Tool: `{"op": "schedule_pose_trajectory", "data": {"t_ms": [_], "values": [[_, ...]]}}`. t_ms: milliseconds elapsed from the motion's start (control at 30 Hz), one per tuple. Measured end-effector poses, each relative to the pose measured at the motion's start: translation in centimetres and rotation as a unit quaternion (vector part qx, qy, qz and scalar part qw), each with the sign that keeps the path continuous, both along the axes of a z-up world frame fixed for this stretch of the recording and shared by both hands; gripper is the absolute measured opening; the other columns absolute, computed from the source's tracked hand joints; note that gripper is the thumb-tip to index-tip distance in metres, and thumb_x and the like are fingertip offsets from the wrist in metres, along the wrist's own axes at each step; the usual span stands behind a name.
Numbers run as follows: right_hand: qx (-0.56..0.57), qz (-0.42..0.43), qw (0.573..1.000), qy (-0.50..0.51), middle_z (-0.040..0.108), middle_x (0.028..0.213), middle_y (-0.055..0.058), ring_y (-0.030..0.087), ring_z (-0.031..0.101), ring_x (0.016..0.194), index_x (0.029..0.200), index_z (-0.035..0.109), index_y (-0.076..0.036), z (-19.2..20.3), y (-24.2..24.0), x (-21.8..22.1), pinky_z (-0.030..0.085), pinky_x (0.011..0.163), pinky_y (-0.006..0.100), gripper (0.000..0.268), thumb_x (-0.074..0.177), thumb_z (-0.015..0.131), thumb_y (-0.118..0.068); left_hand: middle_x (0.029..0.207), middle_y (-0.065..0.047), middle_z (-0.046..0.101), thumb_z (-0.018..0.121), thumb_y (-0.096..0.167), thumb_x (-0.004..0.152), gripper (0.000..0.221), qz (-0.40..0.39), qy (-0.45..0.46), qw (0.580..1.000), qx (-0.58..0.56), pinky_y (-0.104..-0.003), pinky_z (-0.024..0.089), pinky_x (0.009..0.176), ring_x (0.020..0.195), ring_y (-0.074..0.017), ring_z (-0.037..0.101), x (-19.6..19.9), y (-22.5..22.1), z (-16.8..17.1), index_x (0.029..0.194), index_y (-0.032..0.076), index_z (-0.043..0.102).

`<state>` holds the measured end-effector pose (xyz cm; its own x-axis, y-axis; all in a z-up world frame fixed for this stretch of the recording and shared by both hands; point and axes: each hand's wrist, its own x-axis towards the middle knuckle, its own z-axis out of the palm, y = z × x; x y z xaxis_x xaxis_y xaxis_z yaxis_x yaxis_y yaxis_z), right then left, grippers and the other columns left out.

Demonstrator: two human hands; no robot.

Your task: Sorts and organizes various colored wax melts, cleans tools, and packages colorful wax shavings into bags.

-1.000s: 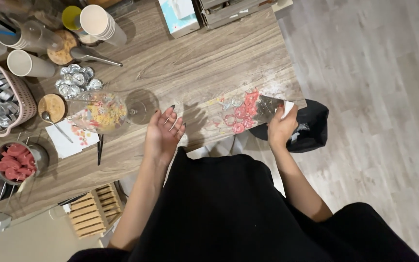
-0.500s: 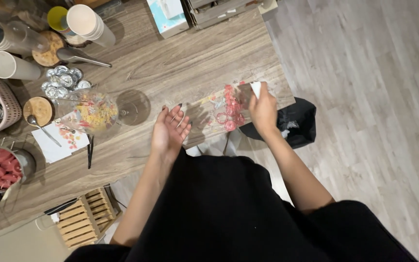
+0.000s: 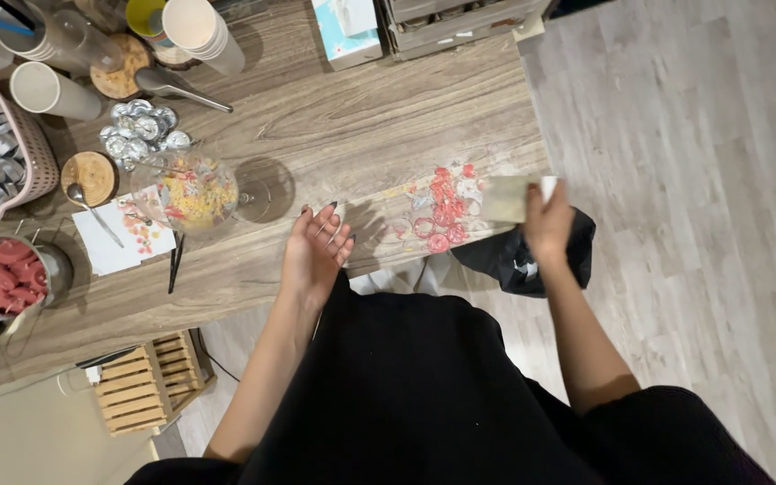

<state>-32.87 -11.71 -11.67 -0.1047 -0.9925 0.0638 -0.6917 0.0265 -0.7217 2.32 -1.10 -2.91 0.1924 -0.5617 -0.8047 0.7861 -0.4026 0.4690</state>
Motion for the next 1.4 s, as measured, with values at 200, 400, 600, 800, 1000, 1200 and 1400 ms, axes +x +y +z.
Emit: {"op": "schedule_pose_trajectory", "data": {"t_ms": [200, 400, 600, 800, 1000, 1200, 1400], "values": [[-0.005, 0.04, 0.997, -0.068, 0.071, 0.092, 0.023, 0.043, 0.07, 0.088, 0.111, 0.058, -0.001, 0.1, -0.6, 5.7, 0.052, 0.077, 0.05, 0.016, 0.101, 0.057, -0.014, 0.099, 0.001, 0.063, 0.048, 0.044, 0.103, 0.039, 0.006, -0.014, 1.0, -0.001, -0.037, 0.049, 0.093, 0.099, -0.0183, 0.062, 0.7, 0.2, 0.8, 0.119, 0.011, 0.062], [-0.032, 0.111, 0.993, -0.016, 0.069, 0.096, 0.025, 0.045, 0.068, 0.089, 0.114, 0.06, 0.0, 0.9, -1.9, 2.9, 0.052, 0.076, 0.05, 0.019, 0.102, 0.061, -0.014, 0.1, 0.001, 0.063, 0.047, 0.043, 0.103, 0.039, 0.02, -0.01, 1.0, -0.002, -0.036, 0.049, 0.092, 0.099, -0.0175, 0.062, 1.4, 0.2, 0.2, 0.12, 0.011, 0.062], [0.035, 0.09, 0.995, 0.01, 0.07, 0.095, 0.025, 0.042, 0.069, 0.089, 0.115, 0.063, 0.002, 2.6, 0.3, -0.8, 0.053, 0.078, 0.048, 0.02, 0.103, 0.059, -0.013, 0.1, 0.0, 0.062, 0.045, 0.04, 0.103, 0.038, 0.021, -0.014, 1.0, 0.002, -0.036, 0.05, 0.092, 0.099, -0.0181, 0.063, 1.6, 0.9, 1.2, 0.119, 0.01, 0.061], [0.1, -0.033, 0.992, -0.075, 0.071, 0.086, 0.017, 0.027, 0.068, 0.067, 0.121, 0.061, 0.001, 2.8, 4.8, 0.0, 0.052, 0.063, 0.039, 0.027, 0.103, 0.059, -0.018, 0.1, 0.0, 0.062, 0.044, 0.04, 0.104, 0.039, 0.019, -0.029, 0.999, 0.022, -0.036, 0.05, 0.092, 0.098, -0.018, 0.063, 2.2, 1.5, 1.1, 0.121, 0.009, 0.061], [0.111, -0.094, 0.978, -0.151, 0.069, 0.081, 0.014, 0.017, 0.063, 0.054, 0.113, 0.058, 0.003, 1.8, 7.6, 1.8, 0.05, 0.049, 0.031, 0.024, 0.105, 0.058, -0.02, 0.099, -0.001, 0.062, 0.045, 0.04, 0.104, 0.038, -0.001, -0.025, 1.0, 0.017, -0.036, 0.05, 0.091, 0.097, -0.0183, 0.062, 2.2, 0.9, 1.5, 0.119, 0.009, 0.061], [0.079, -0.146, 0.977, -0.132, 0.07, 0.08, 0.015, 0.019, 0.064, 0.054, 0.107, 0.056, 0.002, 2.1, 8.9, 4.0, 0.049, 0.051, 0.033, 0.022, 0.107, 0.056, -0.02, 0.097, 0.0, 0.062, 0.044, 0.041, 0.104, 0.038, -0.023, -0.033, 0.999, 0.018, -0.036, 0.05, 0.09, 0.096, -0.018, 0.062, 2.3, 0.3, 2.1, 0.117, 0.01, 0.062], [-0.006, -0.176, 0.981, -0.077, 0.073, 0.089, 0.02, 0.027, 0.073, 0.072, 0.111, 0.058, 0.003, 0.6, 9.8, 4.9, 0.054, 0.066, 0.039, 0.019, 0.107, 0.057, -0.016, 0.097, 0.0, 0.062, 0.044, 0.041, 0.104, 0.037, -0.038, -0.023, 0.999, 0.02, -0.036, 0.05, 0.09, 0.096, -0.018, 0.062, 3.0, 0.2, 1.3, 0.116, 0.011, 0.062]]}}
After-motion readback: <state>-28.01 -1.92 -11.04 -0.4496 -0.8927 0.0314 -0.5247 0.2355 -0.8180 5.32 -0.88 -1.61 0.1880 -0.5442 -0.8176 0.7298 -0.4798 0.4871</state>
